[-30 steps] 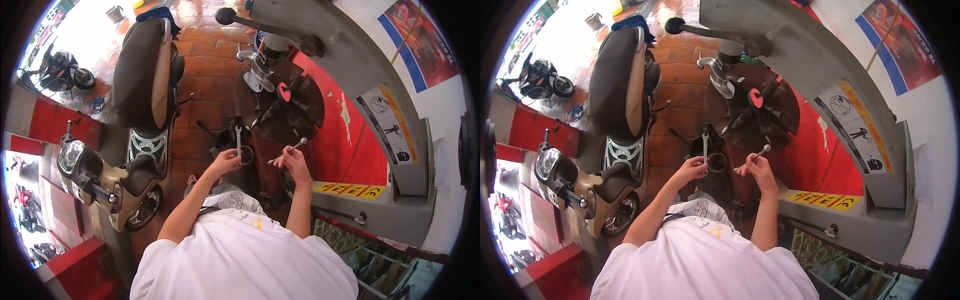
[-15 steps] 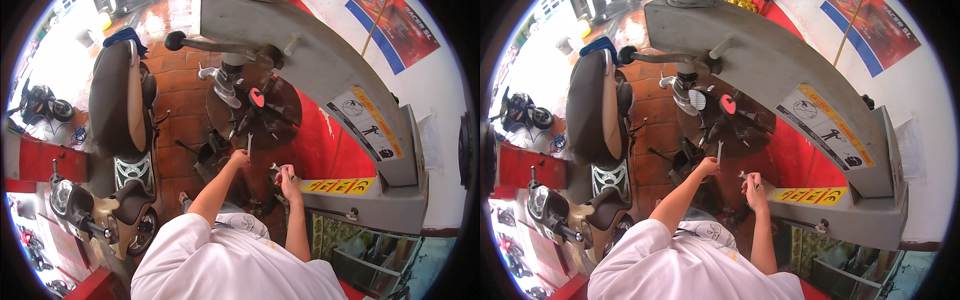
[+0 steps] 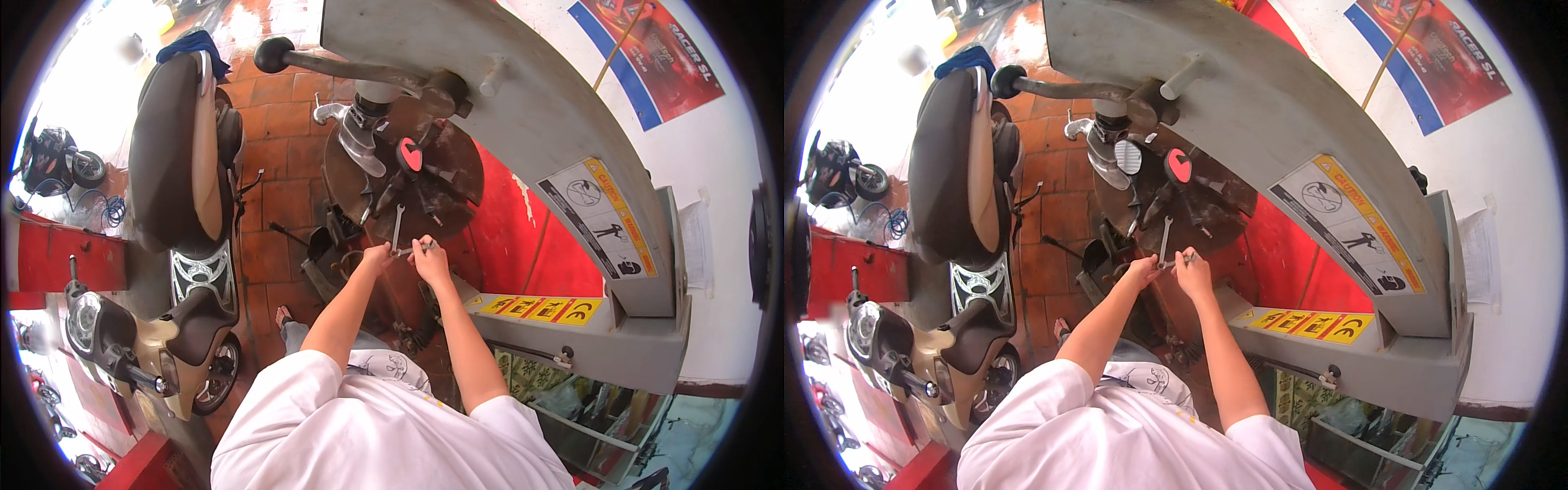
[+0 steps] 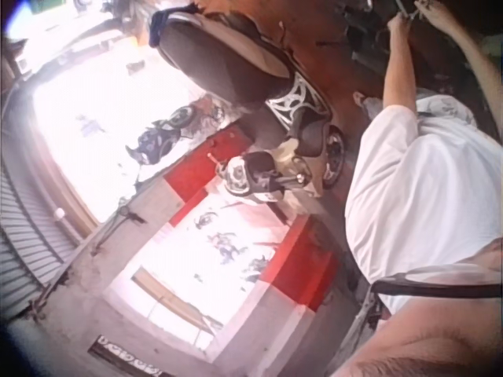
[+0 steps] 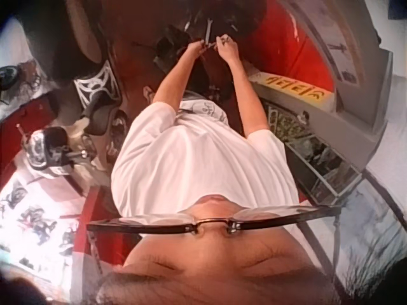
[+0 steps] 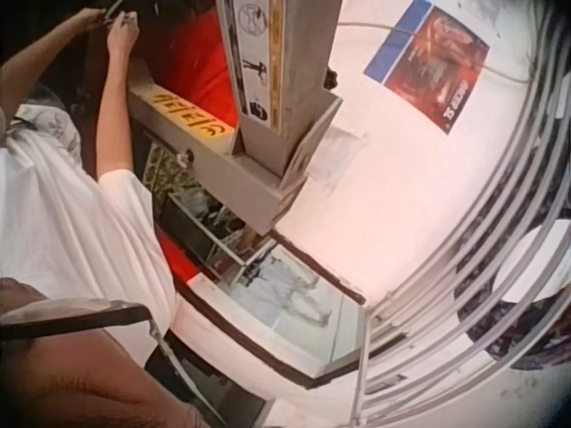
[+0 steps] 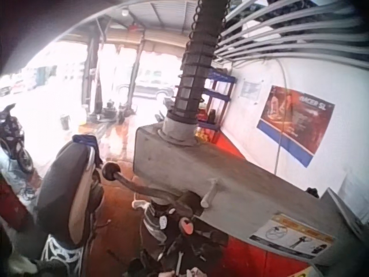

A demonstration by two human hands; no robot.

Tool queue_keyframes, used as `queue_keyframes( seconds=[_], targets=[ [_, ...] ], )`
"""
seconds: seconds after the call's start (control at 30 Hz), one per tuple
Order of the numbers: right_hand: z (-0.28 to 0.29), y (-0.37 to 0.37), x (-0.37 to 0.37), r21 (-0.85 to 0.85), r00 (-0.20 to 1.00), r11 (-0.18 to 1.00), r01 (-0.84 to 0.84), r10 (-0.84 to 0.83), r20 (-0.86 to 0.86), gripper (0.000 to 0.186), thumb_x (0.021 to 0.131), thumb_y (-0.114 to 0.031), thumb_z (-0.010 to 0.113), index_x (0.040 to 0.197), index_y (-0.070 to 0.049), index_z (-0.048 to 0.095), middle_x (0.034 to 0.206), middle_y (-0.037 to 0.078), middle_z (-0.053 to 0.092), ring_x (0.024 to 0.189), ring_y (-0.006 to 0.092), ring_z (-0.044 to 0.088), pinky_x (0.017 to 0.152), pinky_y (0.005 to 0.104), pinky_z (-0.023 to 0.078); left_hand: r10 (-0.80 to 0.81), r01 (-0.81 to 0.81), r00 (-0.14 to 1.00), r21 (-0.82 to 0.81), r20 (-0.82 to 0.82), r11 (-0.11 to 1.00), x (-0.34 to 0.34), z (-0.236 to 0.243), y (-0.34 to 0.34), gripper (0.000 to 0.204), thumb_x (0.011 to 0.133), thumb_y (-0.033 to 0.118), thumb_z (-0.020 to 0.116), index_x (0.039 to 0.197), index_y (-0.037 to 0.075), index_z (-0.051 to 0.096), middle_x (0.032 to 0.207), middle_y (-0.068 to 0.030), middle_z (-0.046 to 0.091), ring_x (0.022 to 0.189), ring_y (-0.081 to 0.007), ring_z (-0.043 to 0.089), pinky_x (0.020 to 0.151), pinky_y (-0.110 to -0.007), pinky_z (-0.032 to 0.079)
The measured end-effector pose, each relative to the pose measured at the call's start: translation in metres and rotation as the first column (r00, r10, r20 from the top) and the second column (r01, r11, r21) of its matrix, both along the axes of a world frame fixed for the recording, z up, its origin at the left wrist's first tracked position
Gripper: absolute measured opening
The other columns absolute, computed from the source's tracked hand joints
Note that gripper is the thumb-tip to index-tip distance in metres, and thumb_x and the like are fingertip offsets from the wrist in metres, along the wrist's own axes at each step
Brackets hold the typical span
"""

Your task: The person uses a wrench to loosen the bolt on a motorcycle side mirror and then unscrews and removes the mirror by hand.

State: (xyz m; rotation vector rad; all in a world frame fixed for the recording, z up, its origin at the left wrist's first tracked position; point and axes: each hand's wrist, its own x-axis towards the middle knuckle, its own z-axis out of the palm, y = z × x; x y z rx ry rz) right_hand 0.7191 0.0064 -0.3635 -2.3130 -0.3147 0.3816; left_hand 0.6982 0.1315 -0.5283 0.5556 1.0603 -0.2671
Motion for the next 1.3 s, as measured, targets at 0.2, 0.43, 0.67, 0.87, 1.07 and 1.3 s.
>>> queue_keyframes(
  seconds=[0.2,0.43,0.67,0.87,1.07,1.3],
  targets=[
    [-0.019,0.021,0.014,-0.117,0.994,0.987,-0.111,0.109,-0.019,0.028,0.098,-0.027,0.053,0.082,-0.004,0.053,0.064,0.01,0.068,0.063,0.0236,0.069,0.063,0.036,0.054,-0.054,0.046,0.99,0.064,0.134,0.997,-0.013,-0.011,0.004,0.025,0.097,0.015,0.062,0.118,0.0,0.063,0.102,-0.0082,0.068,0.094,-0.0198,0.065,0.08,-0.031,0.056],
    [-0.02,0.027,0.02,-0.104,0.992,0.988,-0.111,0.105,-0.064,0.027,0.097,-0.029,0.055,0.086,-0.004,0.057,0.067,0.012,0.069,0.07,0.0294,0.07,0.067,0.0402,0.053,-0.079,0.068,0.985,0.073,0.154,0.995,-0.016,-0.016,0.002,0.027,0.094,0.018,0.068,0.115,0.001,0.067,0.091,-0.0063,0.069,0.074,-0.0158,0.064,0.062,-0.029,0.052],
    [-0.036,0.03,0.023,-0.202,0.959,0.962,-0.182,0.219,0.182,0.021,0.096,-0.023,0.056,0.088,-0.004,0.056,0.068,0.016,0.068,0.071,0.0341,0.069,0.066,0.0443,0.053,-0.018,-0.001,0.989,0.13,0.145,0.991,-0.017,-0.017,-0.007,0.03,0.09,0.024,0.073,0.109,0.0,0.07,0.085,-0.0058,0.07,0.065,-0.0123,0.061,0.055,-0.027,0.049],
    [-0.042,0.027,-0.005,-0.132,0.96,0.99,-0.057,0.091,0.265,0.019,0.098,-0.023,0.054,0.088,-0.006,0.05,0.067,0.012,0.067,0.069,0.0364,0.067,0.063,0.0476,0.051,-0.012,-0.008,0.989,0.137,0.148,0.991,-0.014,-0.011,-0.003,0.038,0.091,0.024,0.073,0.116,-0.003,0.063,0.081,-0.0023,0.064,0.059,-0.0108,0.054,0.056,-0.025,0.046],
    [-0.029,0.034,-0.005,-0.19,0.952,0.972,-0.137,0.182,0.247,0.021,0.098,-0.023,0.054,0.088,-0.006,0.049,0.067,0.017,0.064,0.069,0.0412,0.065,0.063,0.0513,0.049,0.043,-0.053,0.975,0.041,0.217,0.998,-0.017,-0.013,-0.002,0.037,0.093,0.022,0.071,0.116,-0.005,0.061,0.077,-0.001,0.061,0.056,-0.0087,0.051,0.052,-0.024,0.044],
    [-0.029,0.036,-0.007,-0.18,0.946,0.97,-0.166,0.208,0.249,0.022,0.098,-0.026,0.053,0.091,-0.005,0.051,0.068,0.023,0.063,0.069,0.0442,0.064,0.061,0.0544,0.049,0.059,-0.069,0.962,0.027,0.266,0.997,-0.02,-0.023,-0.002,0.038,0.093,0.022,0.069,0.117,-0.007,0.06,0.077,-0.0016,0.061,0.057,-0.0073,0.051,0.05,-0.021,0.04]
  ],
)
